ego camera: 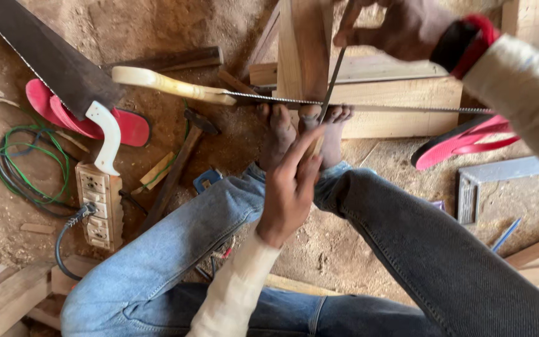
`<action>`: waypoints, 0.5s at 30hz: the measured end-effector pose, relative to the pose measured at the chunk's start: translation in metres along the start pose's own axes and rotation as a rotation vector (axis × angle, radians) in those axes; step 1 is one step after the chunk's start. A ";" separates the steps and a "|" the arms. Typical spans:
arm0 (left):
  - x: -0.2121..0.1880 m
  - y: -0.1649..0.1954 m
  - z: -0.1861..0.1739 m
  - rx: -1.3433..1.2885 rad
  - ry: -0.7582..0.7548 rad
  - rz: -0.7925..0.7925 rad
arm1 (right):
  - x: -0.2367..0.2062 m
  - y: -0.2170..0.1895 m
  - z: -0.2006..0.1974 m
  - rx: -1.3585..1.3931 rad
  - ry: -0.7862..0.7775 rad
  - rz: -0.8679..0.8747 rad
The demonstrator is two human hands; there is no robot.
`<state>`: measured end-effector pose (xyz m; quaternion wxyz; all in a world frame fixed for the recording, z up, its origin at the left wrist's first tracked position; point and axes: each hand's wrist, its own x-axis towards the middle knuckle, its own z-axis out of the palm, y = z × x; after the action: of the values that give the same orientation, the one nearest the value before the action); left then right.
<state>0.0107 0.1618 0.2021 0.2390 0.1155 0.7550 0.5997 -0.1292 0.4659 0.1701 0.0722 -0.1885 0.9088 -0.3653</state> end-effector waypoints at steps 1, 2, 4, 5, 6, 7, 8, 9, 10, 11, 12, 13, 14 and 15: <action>0.002 0.014 -0.006 -0.004 -0.001 0.004 | -0.001 -0.006 0.004 0.017 0.021 -0.046; -0.002 0.028 -0.012 -0.008 -0.009 -0.002 | -0.005 -0.014 0.009 0.042 0.040 -0.082; -0.015 0.049 -0.026 -0.021 -0.037 -0.072 | -0.009 -0.028 0.019 0.096 0.077 -0.164; -0.018 0.052 -0.029 -0.027 -0.055 -0.109 | -0.011 -0.033 0.022 0.065 0.051 -0.180; -0.019 0.049 -0.029 0.011 -0.073 -0.173 | -0.010 -0.035 0.027 0.037 0.022 -0.200; -0.020 0.043 -0.028 0.047 -0.091 -0.231 | -0.010 -0.034 0.029 0.003 -0.005 -0.221; -0.016 0.031 -0.022 0.082 -0.113 -0.287 | -0.008 -0.030 0.029 0.050 0.017 -0.247; -0.009 0.016 -0.015 0.117 -0.131 -0.343 | -0.005 -0.023 0.029 0.097 0.037 -0.275; -0.005 0.003 -0.008 0.151 -0.151 -0.394 | -0.001 -0.014 0.025 0.141 0.059 -0.304; -0.003 -0.008 -0.004 0.185 -0.175 -0.449 | -0.001 -0.004 0.020 0.120 0.028 -0.181; -0.001 -0.014 0.000 0.152 -0.147 -0.365 | -0.001 0.004 0.015 0.101 -0.006 -0.061; 0.003 -0.020 0.003 0.121 -0.116 -0.272 | 0.000 0.011 0.009 0.075 -0.035 0.052; 0.005 -0.020 0.004 0.091 -0.086 -0.184 | 0.001 0.014 0.007 0.078 -0.025 0.010; 0.004 -0.017 0.002 0.064 -0.055 -0.099 | 0.001 0.015 0.004 0.085 -0.017 -0.034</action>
<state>0.0101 0.1605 0.1843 0.2852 0.1018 0.7717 0.5593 -0.1331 0.4728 0.1569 0.0818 -0.2040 0.8884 -0.4030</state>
